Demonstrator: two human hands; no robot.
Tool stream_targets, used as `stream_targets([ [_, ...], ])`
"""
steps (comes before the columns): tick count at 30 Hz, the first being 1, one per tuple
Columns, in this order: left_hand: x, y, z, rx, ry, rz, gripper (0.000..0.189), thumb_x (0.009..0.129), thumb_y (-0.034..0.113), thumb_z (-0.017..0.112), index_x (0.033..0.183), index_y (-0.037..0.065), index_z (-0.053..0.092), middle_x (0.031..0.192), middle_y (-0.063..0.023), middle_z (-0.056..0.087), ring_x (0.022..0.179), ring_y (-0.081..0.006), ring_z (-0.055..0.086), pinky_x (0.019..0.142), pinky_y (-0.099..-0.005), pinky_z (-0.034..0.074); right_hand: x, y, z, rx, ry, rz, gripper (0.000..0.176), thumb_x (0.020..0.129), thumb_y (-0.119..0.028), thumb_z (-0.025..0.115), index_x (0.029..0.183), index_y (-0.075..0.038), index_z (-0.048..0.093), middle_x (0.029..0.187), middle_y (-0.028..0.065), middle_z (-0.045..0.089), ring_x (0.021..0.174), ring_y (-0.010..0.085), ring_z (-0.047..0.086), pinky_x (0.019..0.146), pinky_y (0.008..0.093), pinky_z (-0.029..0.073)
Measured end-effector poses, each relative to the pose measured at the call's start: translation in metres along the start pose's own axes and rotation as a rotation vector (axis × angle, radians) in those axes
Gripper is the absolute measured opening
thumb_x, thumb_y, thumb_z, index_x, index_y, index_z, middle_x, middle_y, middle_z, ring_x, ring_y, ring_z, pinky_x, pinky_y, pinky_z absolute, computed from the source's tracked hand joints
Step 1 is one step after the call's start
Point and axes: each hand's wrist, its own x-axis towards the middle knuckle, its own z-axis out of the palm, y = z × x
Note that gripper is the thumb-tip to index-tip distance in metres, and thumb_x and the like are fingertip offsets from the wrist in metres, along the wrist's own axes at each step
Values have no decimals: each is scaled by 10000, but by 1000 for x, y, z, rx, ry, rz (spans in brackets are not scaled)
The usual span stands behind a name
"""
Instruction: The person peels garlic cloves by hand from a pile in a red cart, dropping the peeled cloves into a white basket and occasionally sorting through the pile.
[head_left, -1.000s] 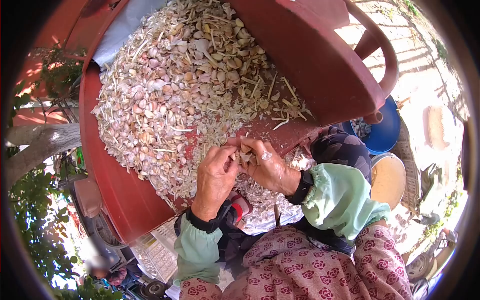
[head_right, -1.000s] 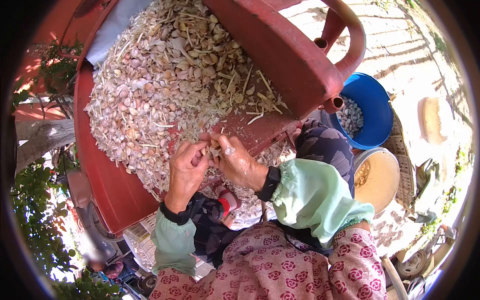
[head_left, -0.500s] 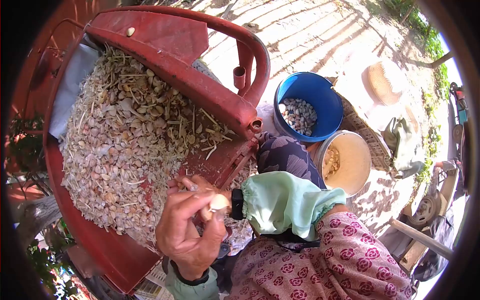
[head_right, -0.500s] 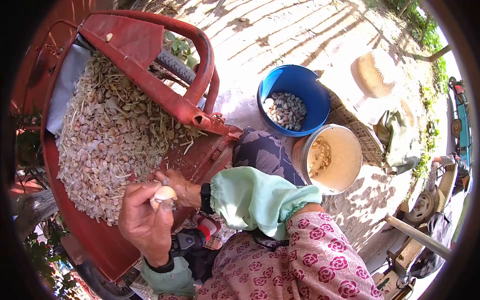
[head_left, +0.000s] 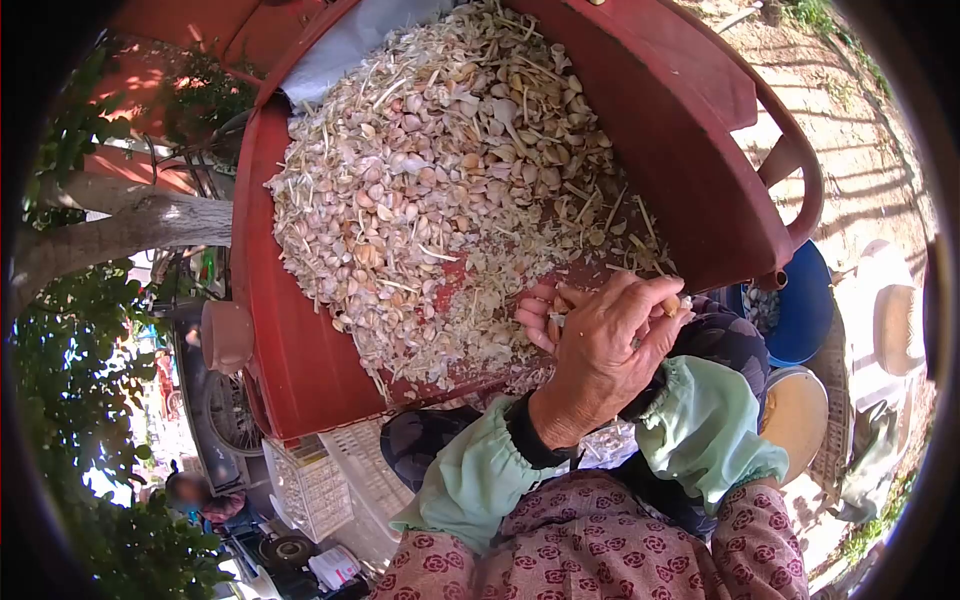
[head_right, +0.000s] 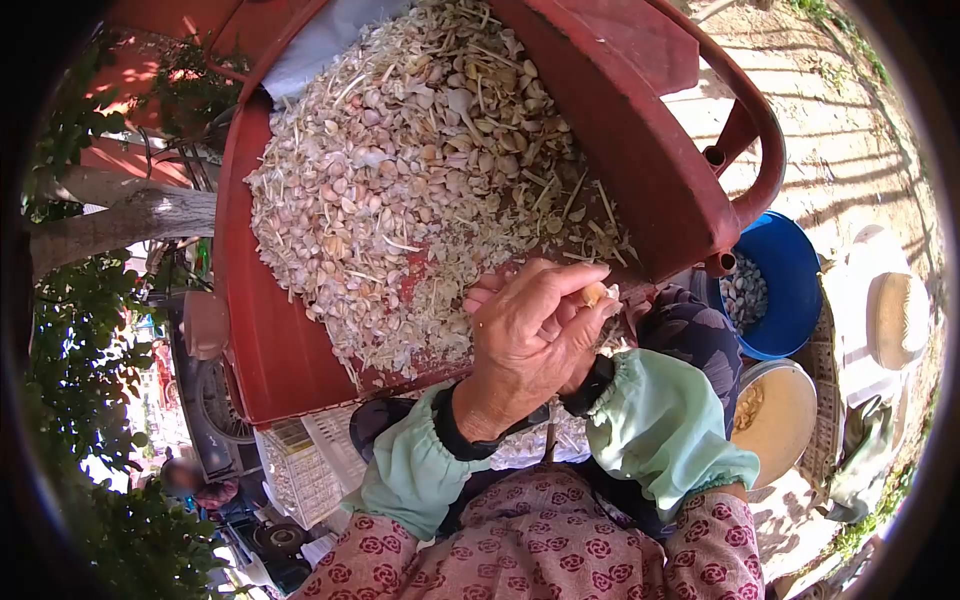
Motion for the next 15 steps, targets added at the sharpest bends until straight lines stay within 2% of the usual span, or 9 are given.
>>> stream_targets([
  [2,-13,-18,-17,169,74,17,273,720,16,719,978,52,637,767,-42,583,618,-137,553,531,-235,454,-9,-14,5,-22,-177,38,433,920,-435,469,1115,-50,506,1070,98,548,1012,219,552,875,341,474],
  [3,-23,-24,-24,161,31,-124,304,710,16,718,998,45,625,796,-64,592,694,-188,589,586,-275,480,-6,-15,1,-20,-152,123,417,923,-443,460,1121,-77,495,1064,68,527,1028,185,513,897,325,456],
  [5,-36,-49,-33,300,-29,13,369,701,39,729,1049,41,606,900,-90,596,807,-222,609,650,-310,497,-2,-20,-6,93,-90,230,410,912,-419,500,1145,-82,489,1076,64,522,1032,179,512,889,330,459],
  [8,-37,-54,-52,429,-116,-36,429,698,71,738,1097,37,586,1005,-111,577,903,-251,603,704,-341,503,-6,-22,9,39,-20,58,382,910,-377,519,1124,-60,518,1028,63,570,959,181,562,794,324,496],
  [9,-39,-70,-66,389,-112,-55,432,717,103,732,1117,41,581,1043,-106,563,888,-226,592,680,-320,496,-3,-28,13,40,-23,52,382,910,-377,519,1124,-60,518,1028,63,570,959,181,562,794,324,496],
  [10,-38,-80,-77,295,-83,-266,391,749,101,708,1114,38,581,1027,-96,568,833,-190,582,646,-292,479,1,-34,18,6,72,152,366,918,-354,506,1112,-45,530,999,67,591,918,181,582,741,310,502],
  [11,-37,-100,-87,324,-6,-330,335,783,88,679,1101,30,591,967,-87,580,779,-157,567,614,-266,459,2,-37,21,-27,170,256,351,926,-332,493,1100,-31,542,970,71,612,877,180,602,689,296,509],
  [12,-36,-130,-98,454,54,-272,265,803,46,643,1066,25,609,877,-86,608,732,-156,578,601,-268,461,2,-37,24,-26,185,253,319,936,-290,471,1082,-18,553,940,80,630,841,169,616,635,262,500],
  [15,-23,-201,-111,437,176,-404,229,801,87,641,1023,34,626,829,-120,639,709,-213,611,608,-309,471,2,-31,20,-80,139,246,317,942,-279,467,1101,-15,543,963,77,619,850,156,609,633,258,499],
])
